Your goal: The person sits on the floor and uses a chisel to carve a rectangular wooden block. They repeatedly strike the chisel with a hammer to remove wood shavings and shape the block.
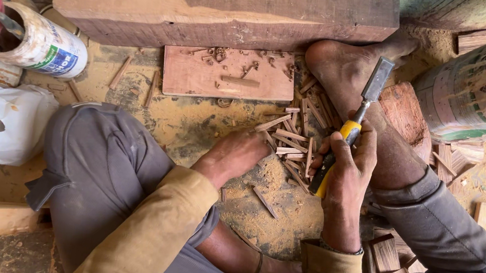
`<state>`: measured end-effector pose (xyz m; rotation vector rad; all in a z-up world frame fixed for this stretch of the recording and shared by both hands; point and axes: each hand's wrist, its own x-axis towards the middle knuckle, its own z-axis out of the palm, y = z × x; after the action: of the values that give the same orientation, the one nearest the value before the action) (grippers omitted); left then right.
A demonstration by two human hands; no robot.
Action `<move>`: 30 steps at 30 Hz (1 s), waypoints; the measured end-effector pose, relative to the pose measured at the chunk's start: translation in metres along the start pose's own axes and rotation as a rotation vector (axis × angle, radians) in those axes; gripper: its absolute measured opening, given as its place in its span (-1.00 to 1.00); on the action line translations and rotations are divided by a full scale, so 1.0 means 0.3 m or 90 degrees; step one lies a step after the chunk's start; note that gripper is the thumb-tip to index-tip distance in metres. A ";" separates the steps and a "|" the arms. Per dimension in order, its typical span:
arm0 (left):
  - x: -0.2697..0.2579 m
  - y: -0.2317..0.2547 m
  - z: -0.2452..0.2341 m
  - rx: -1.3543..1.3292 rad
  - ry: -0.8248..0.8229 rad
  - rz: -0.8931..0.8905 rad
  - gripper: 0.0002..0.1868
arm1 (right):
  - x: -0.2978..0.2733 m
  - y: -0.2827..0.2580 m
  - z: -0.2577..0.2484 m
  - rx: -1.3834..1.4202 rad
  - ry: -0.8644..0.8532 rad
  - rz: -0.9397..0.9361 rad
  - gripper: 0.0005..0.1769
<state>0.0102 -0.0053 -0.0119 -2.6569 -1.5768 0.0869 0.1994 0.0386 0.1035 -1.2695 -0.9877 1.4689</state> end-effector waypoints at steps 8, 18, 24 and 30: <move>0.010 -0.224 -0.301 -0.893 -0.195 -0.356 -0.66 | -0.012 -0.003 0.025 -0.054 0.013 0.011 -0.59; 0.016 -0.276 -0.330 -1.329 0.262 -0.176 -0.63 | -0.018 0.023 0.082 -0.135 -0.017 0.013 -0.49; 0.023 -0.288 -0.344 -1.333 0.362 -0.183 -0.60 | -0.011 0.051 0.100 -0.148 -0.022 0.044 -0.48; 0.030 -0.291 -0.337 -1.336 0.395 -0.222 -0.56 | -0.001 0.082 0.102 -0.112 -0.035 0.061 -0.48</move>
<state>-0.0543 0.0428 0.0950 -1.8434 -1.9844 -3.4571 0.1657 0.0321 0.0844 -1.4255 -1.1267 1.5239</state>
